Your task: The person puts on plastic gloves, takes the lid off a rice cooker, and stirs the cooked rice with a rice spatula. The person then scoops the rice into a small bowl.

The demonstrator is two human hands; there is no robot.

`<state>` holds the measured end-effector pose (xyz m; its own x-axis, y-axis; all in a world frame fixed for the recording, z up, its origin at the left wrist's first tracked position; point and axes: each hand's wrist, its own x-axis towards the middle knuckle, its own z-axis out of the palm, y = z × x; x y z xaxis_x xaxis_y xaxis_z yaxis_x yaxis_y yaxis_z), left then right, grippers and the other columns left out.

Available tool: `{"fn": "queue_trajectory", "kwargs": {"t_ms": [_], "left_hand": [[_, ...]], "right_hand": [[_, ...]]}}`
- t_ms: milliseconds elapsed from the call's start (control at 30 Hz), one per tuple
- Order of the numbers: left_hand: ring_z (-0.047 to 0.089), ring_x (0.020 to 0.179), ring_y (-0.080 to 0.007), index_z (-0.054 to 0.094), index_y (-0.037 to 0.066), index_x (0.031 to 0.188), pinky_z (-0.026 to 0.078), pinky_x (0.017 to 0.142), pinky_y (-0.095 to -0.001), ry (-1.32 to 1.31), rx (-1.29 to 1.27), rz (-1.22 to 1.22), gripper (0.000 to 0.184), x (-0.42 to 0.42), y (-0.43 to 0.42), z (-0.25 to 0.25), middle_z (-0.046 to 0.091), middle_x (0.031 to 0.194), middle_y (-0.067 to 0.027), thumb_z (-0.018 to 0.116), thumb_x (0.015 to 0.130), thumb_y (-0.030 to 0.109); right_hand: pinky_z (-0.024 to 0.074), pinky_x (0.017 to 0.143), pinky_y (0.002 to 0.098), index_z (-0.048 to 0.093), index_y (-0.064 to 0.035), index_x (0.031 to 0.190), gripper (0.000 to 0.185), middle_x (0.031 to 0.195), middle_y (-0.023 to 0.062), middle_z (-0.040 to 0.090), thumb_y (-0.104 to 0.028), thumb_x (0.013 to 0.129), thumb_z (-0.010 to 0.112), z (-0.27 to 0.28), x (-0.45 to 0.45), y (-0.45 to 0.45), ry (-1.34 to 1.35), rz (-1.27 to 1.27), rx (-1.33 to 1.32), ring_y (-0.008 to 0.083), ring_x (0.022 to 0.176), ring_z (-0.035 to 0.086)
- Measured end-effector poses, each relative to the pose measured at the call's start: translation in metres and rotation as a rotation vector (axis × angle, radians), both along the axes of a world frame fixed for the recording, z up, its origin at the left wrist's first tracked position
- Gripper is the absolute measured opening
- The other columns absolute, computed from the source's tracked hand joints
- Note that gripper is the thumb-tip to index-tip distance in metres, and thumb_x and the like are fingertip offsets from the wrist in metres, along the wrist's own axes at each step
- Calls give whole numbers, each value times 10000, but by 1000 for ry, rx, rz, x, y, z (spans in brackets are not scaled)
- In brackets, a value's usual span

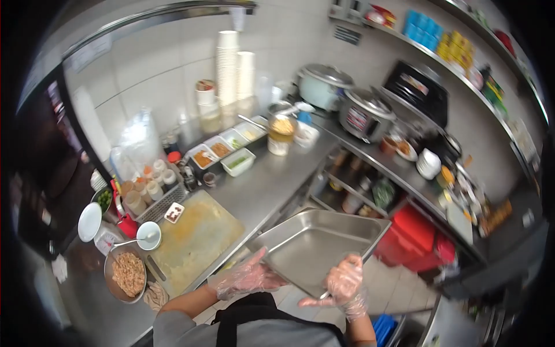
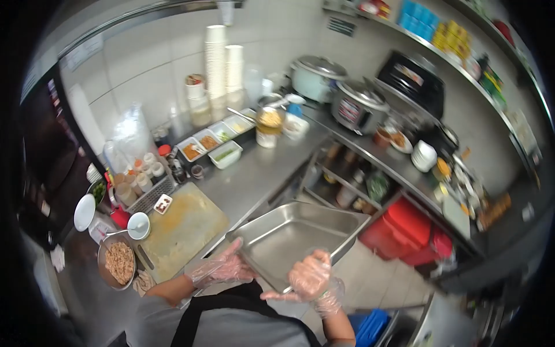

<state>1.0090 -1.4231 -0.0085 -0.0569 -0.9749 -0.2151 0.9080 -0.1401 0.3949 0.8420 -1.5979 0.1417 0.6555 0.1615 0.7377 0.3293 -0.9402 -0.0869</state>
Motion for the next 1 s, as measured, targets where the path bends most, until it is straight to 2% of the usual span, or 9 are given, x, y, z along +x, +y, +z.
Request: {"fn": "queue_trajectory", "kwargs": {"t_ms": [133,167,333,500,667,700,800,867,1000], "left_hand": [[557,1068,-316,492,-15,1163,503,878,-364,54,194,300,433,36,-17,-3,557,1158,-187,480,916,341],[571,1049,-287,512,10,1124,500,886,-361,249,12,192,321,56,-22,-32,567,1138,-171,478,904,241],[628,907,-247,576,32,1019,549,777,-314,88,-153,551,221,98,-52,-28,613,1044,-148,484,898,193],[615,938,-203,561,20,1042,516,850,-324,-47,-127,707,228,139,-81,-28,605,1083,-103,504,893,183],[591,985,-195,513,9,1121,465,931,-342,-150,26,936,260,147,-93,-6,558,1129,-89,496,901,147],[586,998,-199,503,7,1138,460,936,-344,-141,73,975,268,145,-95,-8,541,1149,-95,490,905,140],[556,1038,-202,478,4,1192,457,917,-333,-812,216,1190,308,118,-100,11,525,1162,-119,464,914,137],[497,1136,-267,411,15,1283,405,985,-404,-929,158,1281,461,104,-103,-26,422,1273,-146,496,909,271],[460,1189,-281,390,43,1310,337,1032,-464,-507,-68,1476,614,83,-124,-49,378,1321,-145,588,841,385]], "right_hand": [[353,675,415,394,-107,548,669,547,29,358,-725,469,637,-1,74,-45,71,163,-126,221,493,379],[357,696,436,394,-100,555,691,558,38,363,-751,460,604,-7,88,-54,94,188,-145,234,512,387],[362,738,439,423,-92,573,621,556,37,379,-666,563,660,-22,165,-109,9,352,20,230,537,406],[404,827,426,545,-119,628,411,588,13,512,-507,689,663,-46,217,-152,-22,372,68,212,648,551],[462,796,375,484,16,1164,399,1059,161,555,-286,910,539,-75,252,-219,-111,268,664,229,856,552],[462,784,362,487,23,1158,387,1036,155,563,-279,918,523,-89,266,-233,-59,186,872,227,843,549],[457,763,338,495,-39,1177,341,969,96,595,-253,913,527,-145,308,-282,233,90,1192,209,814,543],[454,755,336,500,-86,1188,337,943,63,602,-244,895,556,-174,331,-303,520,15,1376,195,803,542],[448,767,348,501,-132,1189,356,977,40,587,-252,867,592,-231,384,-348,738,138,1285,191,823,536]]}}
